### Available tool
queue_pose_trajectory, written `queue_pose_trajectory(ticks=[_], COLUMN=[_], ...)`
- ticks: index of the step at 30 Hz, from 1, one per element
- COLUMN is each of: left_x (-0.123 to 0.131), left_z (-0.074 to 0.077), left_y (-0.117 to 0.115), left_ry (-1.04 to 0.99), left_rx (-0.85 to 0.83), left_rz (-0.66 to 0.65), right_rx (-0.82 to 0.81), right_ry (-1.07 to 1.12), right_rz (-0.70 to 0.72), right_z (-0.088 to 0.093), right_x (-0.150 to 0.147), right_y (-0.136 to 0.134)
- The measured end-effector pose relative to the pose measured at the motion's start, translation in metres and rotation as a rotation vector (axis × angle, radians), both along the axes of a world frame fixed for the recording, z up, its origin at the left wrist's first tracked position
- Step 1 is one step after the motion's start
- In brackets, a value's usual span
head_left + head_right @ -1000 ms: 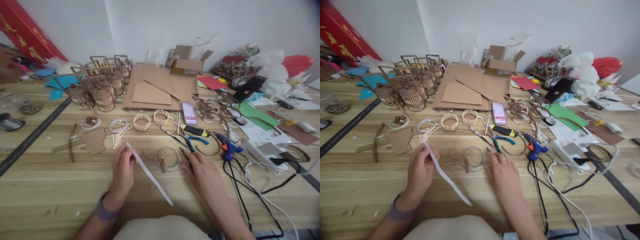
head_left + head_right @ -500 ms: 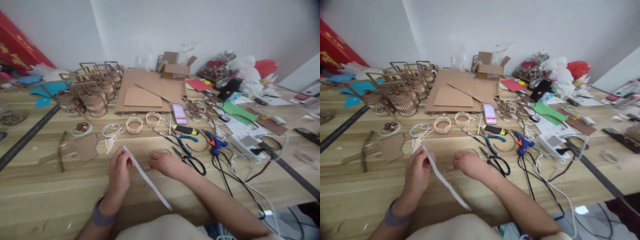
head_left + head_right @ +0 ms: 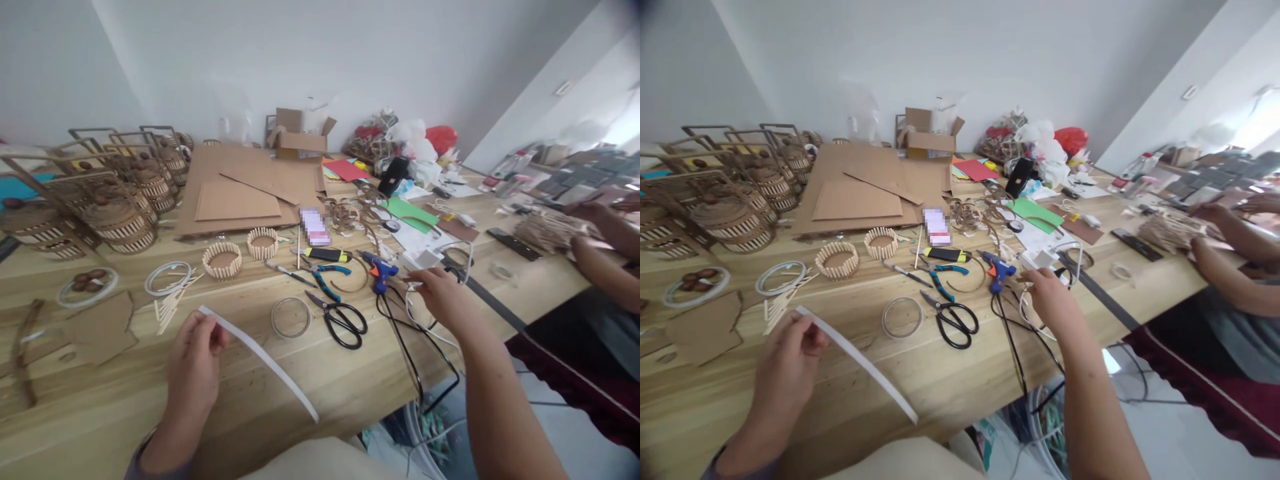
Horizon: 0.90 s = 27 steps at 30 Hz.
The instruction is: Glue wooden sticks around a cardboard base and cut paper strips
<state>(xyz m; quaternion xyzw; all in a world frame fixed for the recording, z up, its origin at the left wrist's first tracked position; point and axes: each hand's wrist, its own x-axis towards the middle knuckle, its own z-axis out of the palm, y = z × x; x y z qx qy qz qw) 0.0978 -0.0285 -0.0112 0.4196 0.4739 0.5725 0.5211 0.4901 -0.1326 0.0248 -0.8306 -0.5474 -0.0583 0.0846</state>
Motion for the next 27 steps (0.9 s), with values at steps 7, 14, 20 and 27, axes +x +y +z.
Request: queue_pose_trajectory(ticks=[7,14,20,27], left_x=[0.008,0.022,0.003,-0.002], left_z=[-0.005,0.015,0.02,0.011], left_y=[-0.006,-0.028,-0.037,-0.031], left_ry=[0.076,0.158,0.252,0.357], left_rx=[0.012,0.026,-0.029,-0.006], left_rz=[-0.106,-0.321,-0.474,-0.639], right_rx=[0.121,-0.145,-0.44,-0.497], right_ry=[0.054,1.063,1.134,0.76], right_rz=[-0.03,0.632,0.588,0.634], right_z=[0.009,0.011,0.012,0.034], right_x=[-0.041,-0.193,-0.197,-0.132], right_y=[0.003,0.038,0.036,0.045])
